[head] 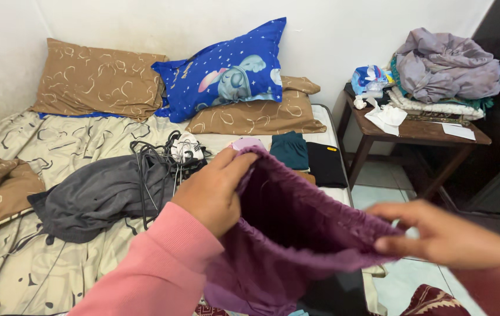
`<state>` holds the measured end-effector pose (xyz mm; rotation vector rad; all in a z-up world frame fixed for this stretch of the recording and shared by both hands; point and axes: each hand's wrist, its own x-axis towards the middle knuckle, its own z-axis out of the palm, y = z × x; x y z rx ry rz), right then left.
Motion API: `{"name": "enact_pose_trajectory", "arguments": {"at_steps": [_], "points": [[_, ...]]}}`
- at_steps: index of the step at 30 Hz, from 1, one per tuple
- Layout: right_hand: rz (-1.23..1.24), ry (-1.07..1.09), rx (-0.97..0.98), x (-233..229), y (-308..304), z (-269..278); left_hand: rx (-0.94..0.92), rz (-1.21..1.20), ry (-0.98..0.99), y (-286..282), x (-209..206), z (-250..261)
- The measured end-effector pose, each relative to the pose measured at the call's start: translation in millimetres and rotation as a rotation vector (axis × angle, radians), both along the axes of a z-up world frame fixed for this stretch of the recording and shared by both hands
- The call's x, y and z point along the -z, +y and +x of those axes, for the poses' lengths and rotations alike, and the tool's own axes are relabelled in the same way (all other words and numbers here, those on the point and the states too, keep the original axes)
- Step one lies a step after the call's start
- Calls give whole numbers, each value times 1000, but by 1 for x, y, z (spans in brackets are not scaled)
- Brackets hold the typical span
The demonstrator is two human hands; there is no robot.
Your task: The person folds various items of clothing, including leggings and a purple top, on a bed and then places them together.
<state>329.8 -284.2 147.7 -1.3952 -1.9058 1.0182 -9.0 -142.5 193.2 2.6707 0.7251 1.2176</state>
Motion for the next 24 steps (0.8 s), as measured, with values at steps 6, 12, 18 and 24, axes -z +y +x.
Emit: {"name": "enact_pose_trajectory", "arguments": {"at_steps": [6,12,18,24], "points": [[-156,-224,280,14,7,-31,-29,89,21,-12,-2,9],[280,-71,497,5,22,-10,53,47,188,1,8,4],[174,467,817,-19,42,16,81,-205,666,27,112,8],[297,180,750,-35,48,31,517,101,731,115,127,1]]}}
